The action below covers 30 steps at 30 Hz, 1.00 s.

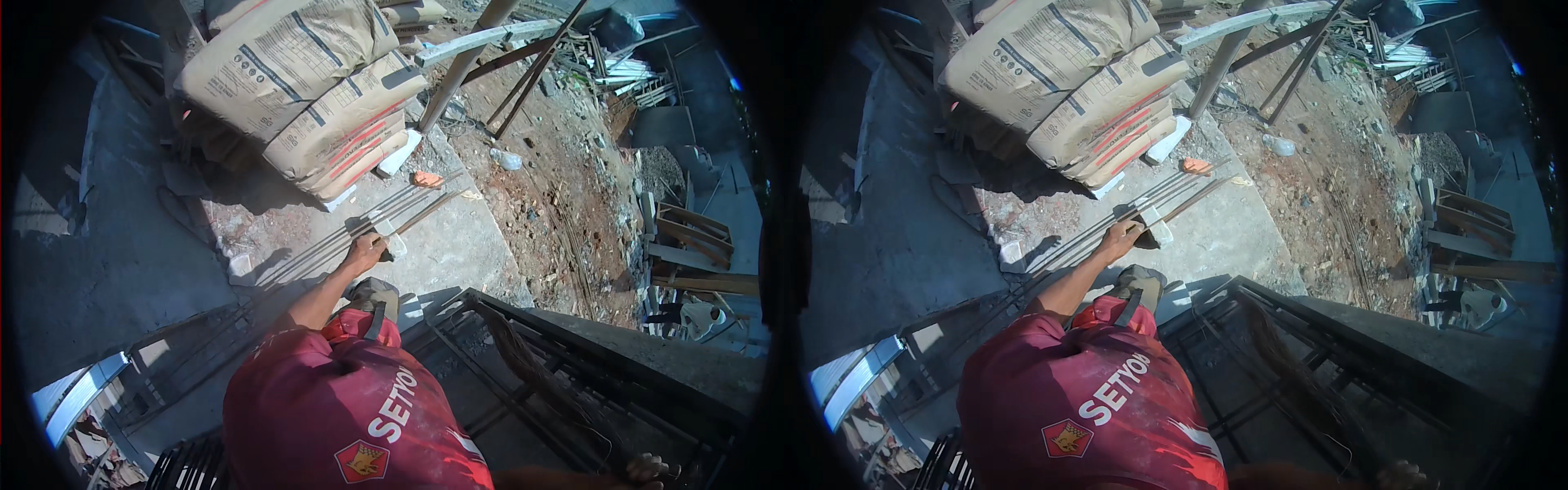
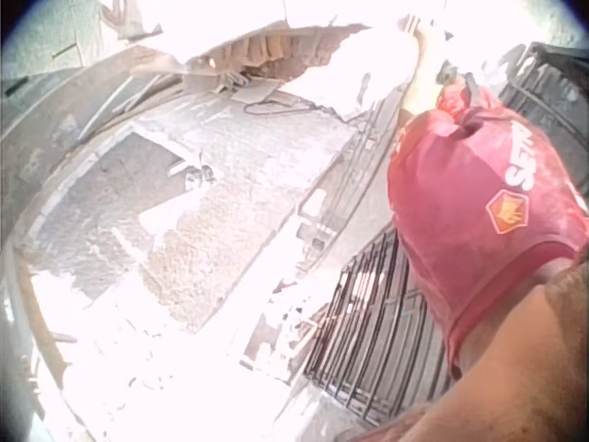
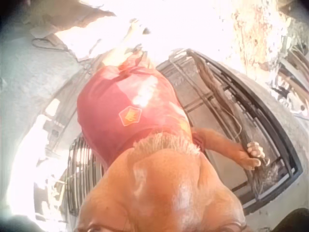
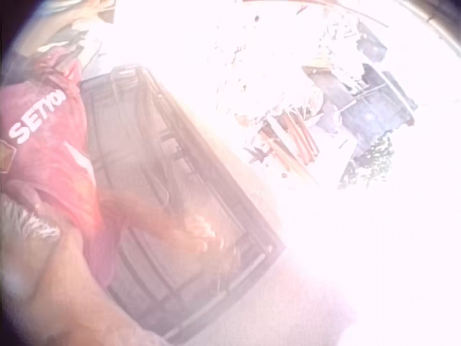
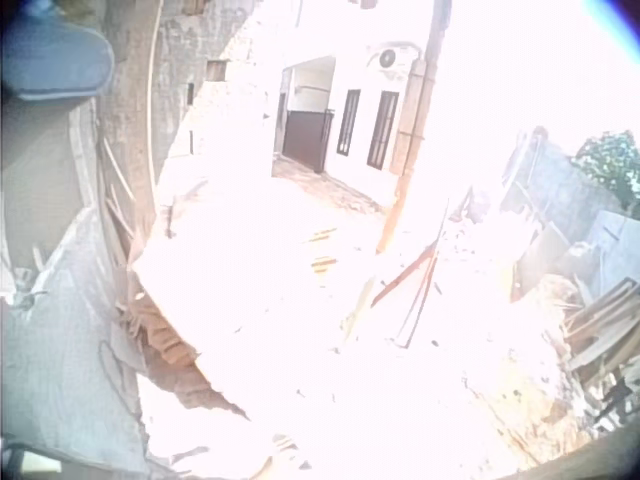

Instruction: The person slides rebar stirrups onto rebar rods and spaces them along the bars. Then, the person pulls tie wire from a bundle and fastens the stirrups to the rebar rods using wire and pliers.

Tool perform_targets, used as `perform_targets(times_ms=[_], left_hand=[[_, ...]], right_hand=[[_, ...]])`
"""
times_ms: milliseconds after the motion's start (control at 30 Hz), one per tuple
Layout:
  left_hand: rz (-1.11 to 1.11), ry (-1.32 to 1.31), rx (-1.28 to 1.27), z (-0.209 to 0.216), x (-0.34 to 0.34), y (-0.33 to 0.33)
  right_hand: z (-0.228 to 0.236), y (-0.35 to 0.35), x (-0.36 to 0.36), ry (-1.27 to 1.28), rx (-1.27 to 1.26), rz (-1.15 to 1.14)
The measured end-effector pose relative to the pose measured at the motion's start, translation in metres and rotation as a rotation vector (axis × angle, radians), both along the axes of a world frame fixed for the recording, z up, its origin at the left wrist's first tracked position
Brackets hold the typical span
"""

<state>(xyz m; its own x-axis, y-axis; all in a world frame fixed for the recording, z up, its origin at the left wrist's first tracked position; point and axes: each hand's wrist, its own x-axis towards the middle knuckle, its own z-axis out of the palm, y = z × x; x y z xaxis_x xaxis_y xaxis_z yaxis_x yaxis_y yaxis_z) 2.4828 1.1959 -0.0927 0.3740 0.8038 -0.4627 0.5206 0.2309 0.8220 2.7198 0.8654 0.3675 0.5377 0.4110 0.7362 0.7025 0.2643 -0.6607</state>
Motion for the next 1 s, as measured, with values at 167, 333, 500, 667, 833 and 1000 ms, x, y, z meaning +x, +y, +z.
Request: perform_targets(times_ms=[167, 333, 500, 667, 833, 1000], left_hand=[[0.205, -0.368, 0.209, 0.066, -0.087, -0.050], [-0.134, -0.397, 0.735, 0.143, -0.144, -0.101], [-0.261, -0.350, 0.989, 0.178, -0.158, -0.140], [-0.077, -0.514, 1.023, 0.140, -0.190, -0.164], [0.365, -0.477, 0.981, 0.123, -0.271, -0.174], [0.591, -0.260, 0.993, 0.114, -0.382, -0.183]], right_hand=[[-0.102, 0.030, -0.019, 0.134, 0.044, -0.036], [-0.206, 0.069, -0.048, -0.116, -0.082, 0.173], [-0.232, 0.112, -0.150, -0.051, -0.320, 0.463], [-0.237, 0.159, -0.237, 0.705, -0.304, 1.108], [-0.241, 0.196, -0.355, 1.034, -0.479, 1.194], [-0.200, 0.181, -0.498, 0.273, -0.558, 1.624]])
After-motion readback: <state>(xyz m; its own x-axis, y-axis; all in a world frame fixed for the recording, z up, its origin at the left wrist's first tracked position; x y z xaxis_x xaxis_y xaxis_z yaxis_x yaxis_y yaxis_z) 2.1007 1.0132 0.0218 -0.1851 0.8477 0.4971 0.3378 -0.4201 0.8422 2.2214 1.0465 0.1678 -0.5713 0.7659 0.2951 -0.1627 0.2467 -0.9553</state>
